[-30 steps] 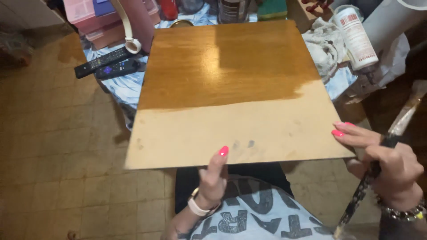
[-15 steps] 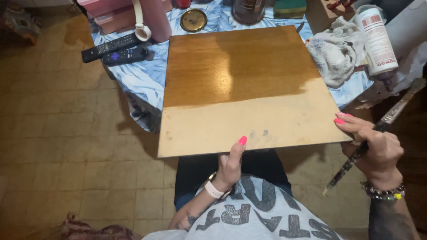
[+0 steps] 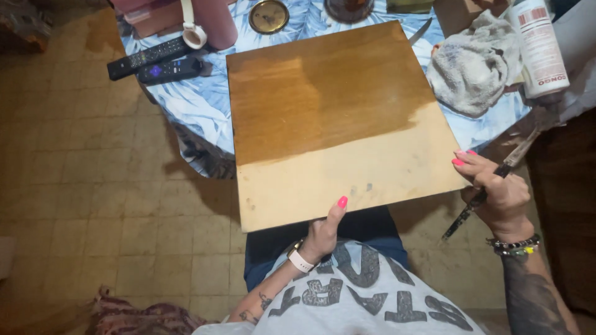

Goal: Staining a wooden board with a paintbrush

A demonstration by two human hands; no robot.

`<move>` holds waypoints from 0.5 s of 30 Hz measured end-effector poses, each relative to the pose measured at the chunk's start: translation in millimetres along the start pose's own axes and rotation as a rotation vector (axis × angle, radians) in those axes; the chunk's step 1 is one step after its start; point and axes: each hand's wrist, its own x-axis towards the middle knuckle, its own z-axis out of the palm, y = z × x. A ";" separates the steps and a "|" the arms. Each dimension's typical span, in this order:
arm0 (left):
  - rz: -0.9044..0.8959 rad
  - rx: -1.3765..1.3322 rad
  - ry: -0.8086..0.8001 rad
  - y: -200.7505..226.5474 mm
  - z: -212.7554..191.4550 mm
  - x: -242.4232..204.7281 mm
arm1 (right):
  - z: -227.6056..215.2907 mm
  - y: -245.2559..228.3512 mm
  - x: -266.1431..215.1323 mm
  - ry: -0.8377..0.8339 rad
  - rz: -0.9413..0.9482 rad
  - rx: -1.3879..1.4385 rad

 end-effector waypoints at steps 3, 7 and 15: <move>0.003 0.027 -0.070 5.6 -8.3 8.7 | 7.1 4.6 -2.1 0.036 -0.002 0.015; 0.104 -0.017 0.009 14.9 -19.7 26.1 | 15.5 10.2 -3.9 0.022 0.034 -0.040; -0.803 -0.843 -0.411 39.5 -74.9 70.5 | 26.2 17.2 -6.1 -0.146 0.000 -0.063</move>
